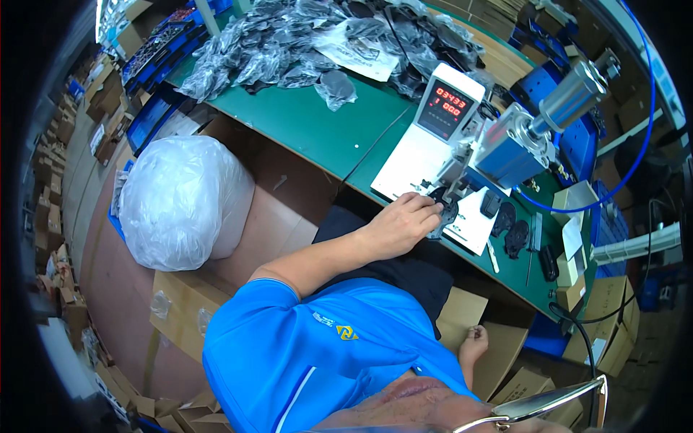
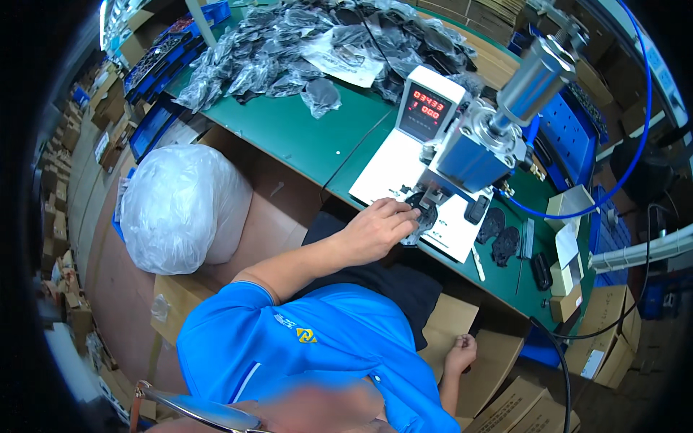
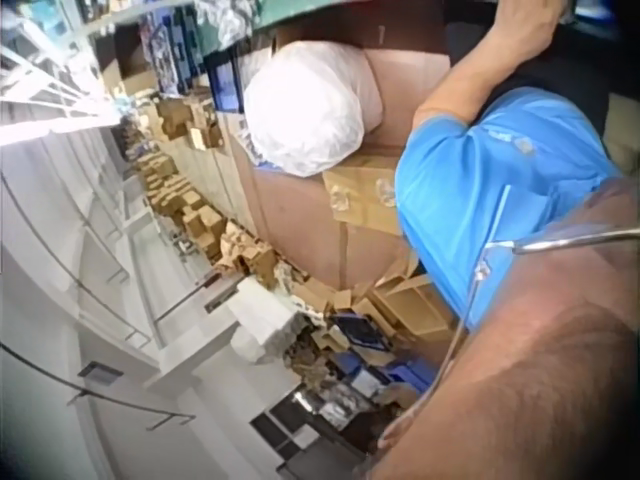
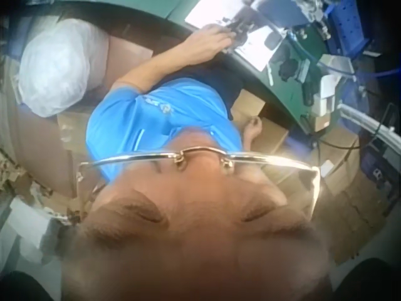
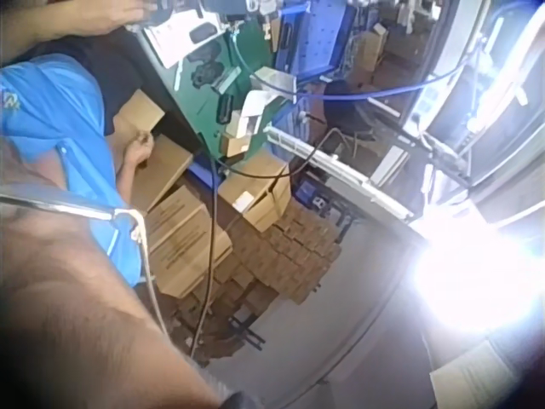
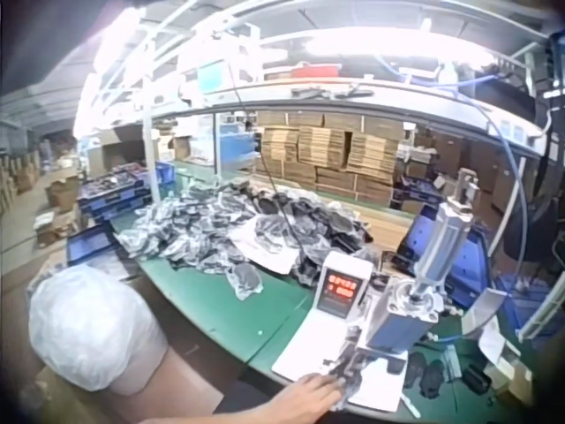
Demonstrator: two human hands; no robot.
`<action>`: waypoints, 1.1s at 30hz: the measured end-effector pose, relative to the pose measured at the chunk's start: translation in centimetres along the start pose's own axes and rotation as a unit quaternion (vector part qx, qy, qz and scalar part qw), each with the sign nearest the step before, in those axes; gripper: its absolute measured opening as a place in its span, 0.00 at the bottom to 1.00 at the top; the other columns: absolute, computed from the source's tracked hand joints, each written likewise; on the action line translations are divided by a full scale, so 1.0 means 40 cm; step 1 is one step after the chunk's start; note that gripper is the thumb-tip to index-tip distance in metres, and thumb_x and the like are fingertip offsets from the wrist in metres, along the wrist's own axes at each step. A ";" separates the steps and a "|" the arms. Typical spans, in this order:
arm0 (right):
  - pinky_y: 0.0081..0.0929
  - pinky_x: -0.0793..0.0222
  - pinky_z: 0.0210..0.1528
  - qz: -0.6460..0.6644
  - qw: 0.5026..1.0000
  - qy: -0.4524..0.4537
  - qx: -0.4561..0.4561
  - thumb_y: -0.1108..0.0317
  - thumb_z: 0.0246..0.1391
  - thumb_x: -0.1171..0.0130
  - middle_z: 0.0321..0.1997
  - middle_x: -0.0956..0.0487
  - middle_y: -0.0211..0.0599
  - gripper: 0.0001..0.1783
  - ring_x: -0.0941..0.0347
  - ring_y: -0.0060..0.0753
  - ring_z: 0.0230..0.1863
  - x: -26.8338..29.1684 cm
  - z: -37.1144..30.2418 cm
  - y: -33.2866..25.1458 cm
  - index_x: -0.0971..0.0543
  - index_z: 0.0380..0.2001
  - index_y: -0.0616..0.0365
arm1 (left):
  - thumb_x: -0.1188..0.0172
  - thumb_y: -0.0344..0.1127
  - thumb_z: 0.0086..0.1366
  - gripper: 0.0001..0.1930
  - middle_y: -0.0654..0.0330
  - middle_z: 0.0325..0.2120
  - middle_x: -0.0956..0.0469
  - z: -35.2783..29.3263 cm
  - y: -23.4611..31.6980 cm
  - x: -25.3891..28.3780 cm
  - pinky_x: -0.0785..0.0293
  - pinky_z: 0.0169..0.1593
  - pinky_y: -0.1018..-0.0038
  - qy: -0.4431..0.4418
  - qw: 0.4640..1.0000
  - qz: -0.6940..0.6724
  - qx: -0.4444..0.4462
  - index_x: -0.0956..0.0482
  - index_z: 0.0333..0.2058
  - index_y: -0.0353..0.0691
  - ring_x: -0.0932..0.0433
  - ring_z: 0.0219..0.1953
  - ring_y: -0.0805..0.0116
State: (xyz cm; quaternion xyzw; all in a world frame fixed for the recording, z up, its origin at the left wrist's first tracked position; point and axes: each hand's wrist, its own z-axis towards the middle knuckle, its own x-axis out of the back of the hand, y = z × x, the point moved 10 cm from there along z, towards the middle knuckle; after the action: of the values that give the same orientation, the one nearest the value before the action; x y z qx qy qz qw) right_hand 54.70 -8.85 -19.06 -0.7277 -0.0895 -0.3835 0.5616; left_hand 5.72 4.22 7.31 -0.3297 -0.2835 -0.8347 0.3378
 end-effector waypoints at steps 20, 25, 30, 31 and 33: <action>0.30 0.24 0.42 0.088 0.939 -0.249 0.219 0.76 0.61 0.23 0.36 0.20 0.34 0.08 0.23 0.29 0.35 -0.386 -0.161 -0.509 0.15 0.36 0.62 | 0.38 0.28 0.68 0.14 0.55 0.63 0.14 0.002 0.006 -0.033 0.26 0.71 0.49 0.000 1.000 0.020 0.000 0.17 0.52 0.40 0.17 0.65 0.53; 0.31 0.22 0.40 0.125 0.929 -0.253 0.239 0.76 0.60 0.24 0.36 0.18 0.38 0.06 0.20 0.31 0.33 -0.363 -0.168 -0.510 0.13 0.37 0.63 | 0.35 0.22 0.62 0.19 0.56 0.63 0.14 -0.019 0.002 -0.039 0.25 0.70 0.51 0.014 1.000 0.014 0.010 0.17 0.52 0.40 0.18 0.66 0.53; 0.32 0.21 0.41 0.128 0.923 -0.247 0.266 0.75 0.60 0.24 0.36 0.17 0.39 0.06 0.18 0.33 0.35 -0.309 -0.177 -0.496 0.12 0.37 0.64 | 0.34 0.18 0.54 0.26 0.58 0.64 0.14 -0.018 0.010 -0.034 0.25 0.70 0.52 0.008 0.999 0.002 0.031 0.15 0.53 0.41 0.19 0.67 0.52; 0.32 0.21 0.41 0.135 0.922 -0.245 0.267 0.75 0.60 0.24 0.37 0.16 0.39 0.06 0.18 0.33 0.35 -0.300 -0.175 -0.488 0.12 0.38 0.65 | 0.35 0.17 0.54 0.26 0.57 0.63 0.13 -0.017 0.010 -0.033 0.24 0.70 0.52 0.007 0.999 0.002 0.034 0.15 0.53 0.40 0.19 0.66 0.51; 0.32 0.21 0.42 0.144 0.923 -0.241 0.264 0.75 0.61 0.24 0.37 0.16 0.40 0.06 0.18 0.34 0.36 -0.287 -0.169 -0.467 0.12 0.38 0.65 | 0.35 0.17 0.53 0.26 0.56 0.62 0.13 -0.012 0.014 -0.032 0.24 0.70 0.52 0.000 0.999 0.000 0.033 0.15 0.53 0.39 0.18 0.66 0.50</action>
State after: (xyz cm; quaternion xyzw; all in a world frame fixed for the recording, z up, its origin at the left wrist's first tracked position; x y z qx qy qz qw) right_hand 33.21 -4.80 -12.14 -0.6284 -0.2146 -0.0738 0.7440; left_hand 6.68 4.03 6.22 -0.3186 -0.3104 -0.8250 0.3488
